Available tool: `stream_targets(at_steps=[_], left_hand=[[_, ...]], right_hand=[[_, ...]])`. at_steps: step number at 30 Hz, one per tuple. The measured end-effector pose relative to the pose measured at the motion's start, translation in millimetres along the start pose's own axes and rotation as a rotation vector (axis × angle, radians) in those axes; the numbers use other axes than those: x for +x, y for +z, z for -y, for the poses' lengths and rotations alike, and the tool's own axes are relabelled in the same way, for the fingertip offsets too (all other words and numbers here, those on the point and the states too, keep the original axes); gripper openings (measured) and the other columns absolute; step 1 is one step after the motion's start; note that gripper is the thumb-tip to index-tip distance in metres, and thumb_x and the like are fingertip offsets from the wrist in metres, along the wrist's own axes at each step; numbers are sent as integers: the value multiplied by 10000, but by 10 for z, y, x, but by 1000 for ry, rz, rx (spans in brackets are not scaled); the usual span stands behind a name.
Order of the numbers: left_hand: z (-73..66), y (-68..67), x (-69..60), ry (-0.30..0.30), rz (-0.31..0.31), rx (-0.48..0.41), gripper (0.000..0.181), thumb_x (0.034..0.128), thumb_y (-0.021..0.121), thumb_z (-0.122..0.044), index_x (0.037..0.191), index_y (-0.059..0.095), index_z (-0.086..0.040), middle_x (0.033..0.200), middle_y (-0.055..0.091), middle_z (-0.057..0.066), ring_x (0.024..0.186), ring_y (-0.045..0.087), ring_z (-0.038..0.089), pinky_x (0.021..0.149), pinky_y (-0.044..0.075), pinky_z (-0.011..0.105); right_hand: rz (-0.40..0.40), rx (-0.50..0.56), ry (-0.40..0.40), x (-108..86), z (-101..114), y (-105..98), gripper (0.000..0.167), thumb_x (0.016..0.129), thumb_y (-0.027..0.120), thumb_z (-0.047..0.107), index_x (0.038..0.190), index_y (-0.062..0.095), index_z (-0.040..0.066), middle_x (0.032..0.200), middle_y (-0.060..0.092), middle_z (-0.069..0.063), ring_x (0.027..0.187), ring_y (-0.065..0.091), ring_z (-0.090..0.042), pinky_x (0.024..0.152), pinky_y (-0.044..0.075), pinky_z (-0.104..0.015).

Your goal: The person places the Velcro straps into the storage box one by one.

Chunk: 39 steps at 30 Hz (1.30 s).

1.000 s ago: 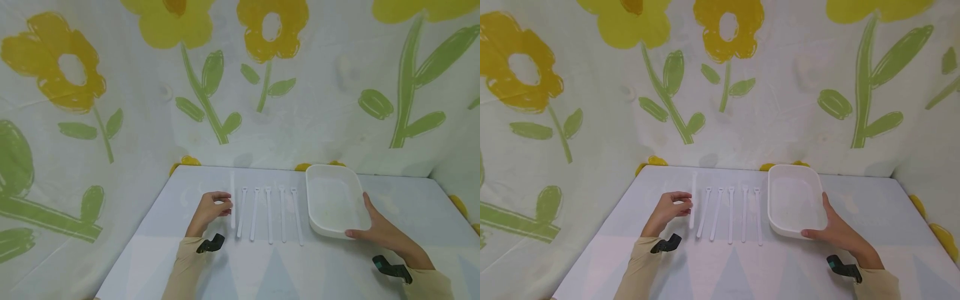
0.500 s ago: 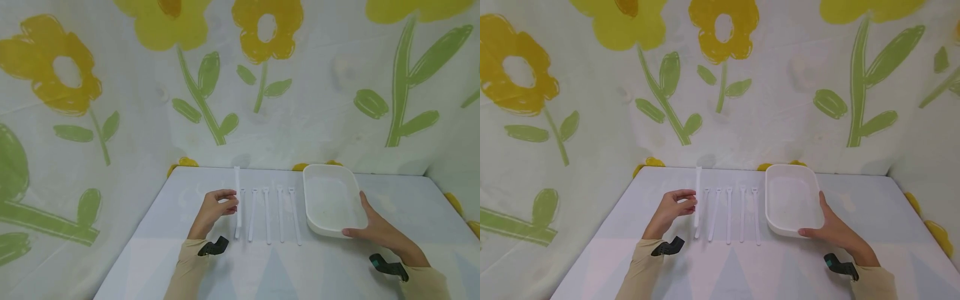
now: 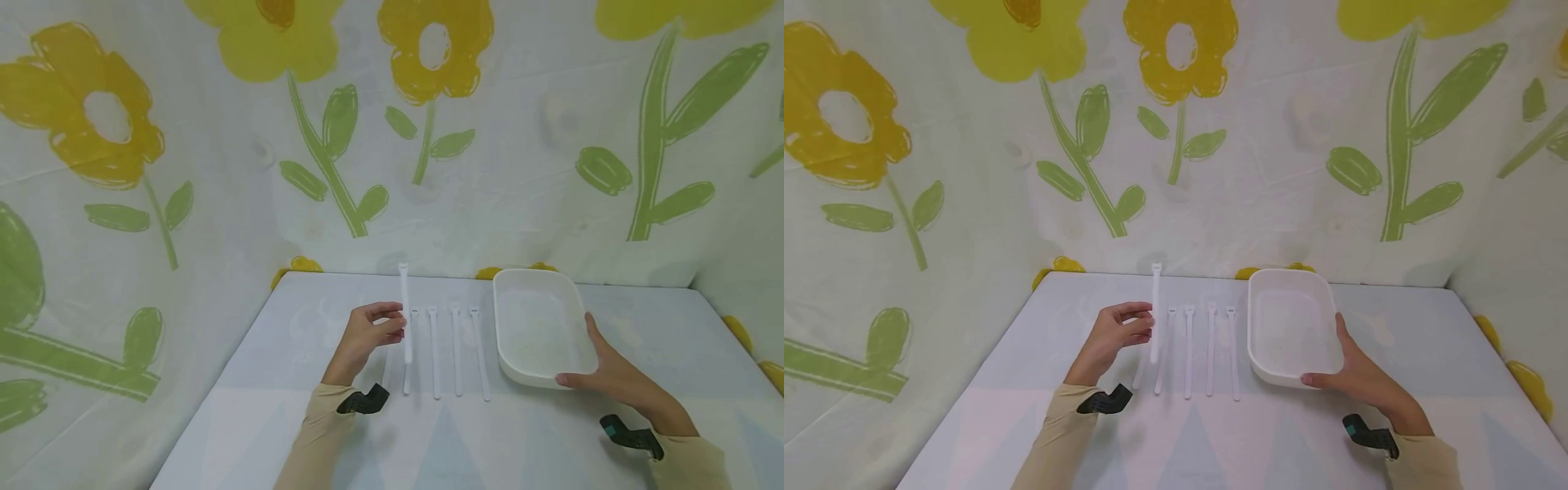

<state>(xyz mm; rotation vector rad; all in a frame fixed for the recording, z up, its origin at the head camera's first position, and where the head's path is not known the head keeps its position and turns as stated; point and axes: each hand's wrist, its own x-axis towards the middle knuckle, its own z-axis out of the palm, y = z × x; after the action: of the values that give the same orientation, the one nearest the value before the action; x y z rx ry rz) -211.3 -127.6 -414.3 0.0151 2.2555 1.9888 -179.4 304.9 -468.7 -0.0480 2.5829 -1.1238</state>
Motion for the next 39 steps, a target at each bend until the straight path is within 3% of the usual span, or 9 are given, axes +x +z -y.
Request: stream_targets(at_steps=[13, 27, 39], left_hand=[[-76, 267, 66, 47, 88, -119, 410, 938, 725, -56, 1310, 628, 88, 973, 663, 21, 756, 700, 105, 763, 655, 253], [-153, 605, 152, 35, 134, -115, 348, 942, 737, -87, 1270, 683, 16, 1010, 690, 52, 775, 707, 126, 801, 667, 305], [-170, 841, 172, 49, 175, -134, 347, 949, 723, -81, 1279, 679, 20, 1029, 709, 77, 781, 723, 135, 822, 667, 322]], right_hand=[[-12, -10, 4, -3, 15, -15, 1419, 840, 818, 471, 1552, -350, 93, 1629, -206, -382, 1463, 35, -699, 1097, 199, -872], [-10, 22, -17, -3, 2, -18, 1410, 836, 825, 448, 1566, -334, 116, 1632, -221, -371, 1481, -24, -681, 1102, 159, -875], [-5, 11, -22, -11, 17, -9, 1398, 839, 821, 446, 1573, -320, 110, 1638, -190, -380, 1475, 23, -687, 1102, 185, -871]])
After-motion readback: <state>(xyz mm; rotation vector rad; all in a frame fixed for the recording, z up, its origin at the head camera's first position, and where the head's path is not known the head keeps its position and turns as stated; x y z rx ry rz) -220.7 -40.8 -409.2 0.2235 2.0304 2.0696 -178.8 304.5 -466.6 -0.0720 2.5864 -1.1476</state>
